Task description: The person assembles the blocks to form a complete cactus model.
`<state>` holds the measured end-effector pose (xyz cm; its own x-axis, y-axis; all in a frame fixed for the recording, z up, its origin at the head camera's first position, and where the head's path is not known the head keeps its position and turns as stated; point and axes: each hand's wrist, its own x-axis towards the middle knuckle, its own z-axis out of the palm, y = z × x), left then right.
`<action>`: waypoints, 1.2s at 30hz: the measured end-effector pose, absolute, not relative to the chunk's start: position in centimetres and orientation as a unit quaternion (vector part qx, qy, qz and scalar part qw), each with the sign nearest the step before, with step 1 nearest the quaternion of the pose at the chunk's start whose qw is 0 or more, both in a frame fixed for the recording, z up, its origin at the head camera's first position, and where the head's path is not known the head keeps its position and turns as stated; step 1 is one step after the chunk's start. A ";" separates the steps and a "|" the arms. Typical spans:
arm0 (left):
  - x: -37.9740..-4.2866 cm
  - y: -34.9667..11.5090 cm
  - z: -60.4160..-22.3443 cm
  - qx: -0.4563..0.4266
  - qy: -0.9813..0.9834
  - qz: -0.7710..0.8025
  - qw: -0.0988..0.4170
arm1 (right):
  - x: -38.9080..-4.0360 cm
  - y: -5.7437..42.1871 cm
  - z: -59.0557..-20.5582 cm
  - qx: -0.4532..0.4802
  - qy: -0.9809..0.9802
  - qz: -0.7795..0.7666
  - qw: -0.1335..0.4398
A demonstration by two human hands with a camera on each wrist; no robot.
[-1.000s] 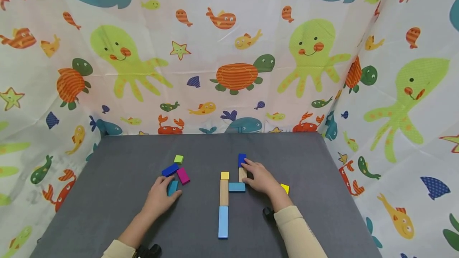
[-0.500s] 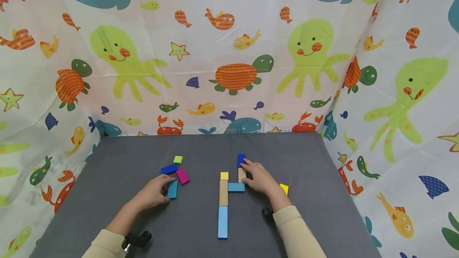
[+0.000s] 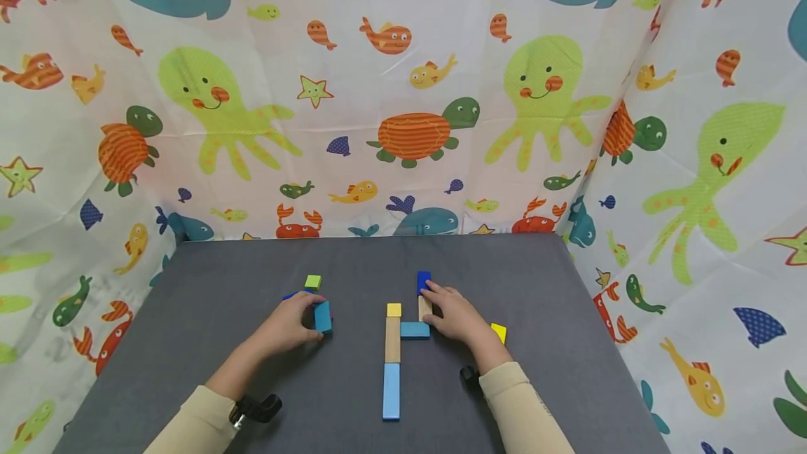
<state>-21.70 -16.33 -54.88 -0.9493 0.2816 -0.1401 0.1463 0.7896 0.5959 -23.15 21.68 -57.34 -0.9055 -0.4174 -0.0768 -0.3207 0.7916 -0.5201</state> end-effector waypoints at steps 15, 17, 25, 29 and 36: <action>-26.7 -8.2 -55.9 0.127 0.918 0.360 0.104 | -22.9 21.5 -57.0 -0.195 0.943 -0.252 0.092; -27.1 -7.3 -56.3 0.120 0.916 0.369 0.099 | -22.9 21.4 -57.1 -0.197 0.943 -0.252 0.090; -28.5 -4.6 -56.4 0.144 0.915 0.363 0.103 | -22.9 21.1 -57.2 -0.189 0.944 -0.253 0.096; -29.0 -3.4 -56.8 0.160 0.913 0.357 0.118 | -22.7 21.3 -57.2 -0.184 0.945 -0.253 0.096; -29.1 -2.9 -57.2 0.153 0.911 0.356 0.142 | -22.6 21.4 -57.2 -0.183 0.945 -0.255 0.094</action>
<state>-29.09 -2.90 -57.19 -0.9128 0.3794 -0.1510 0.1768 0.7005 0.6914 -22.64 21.39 -57.21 -0.9156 -0.3933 -0.0838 -0.2980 0.8035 -0.5153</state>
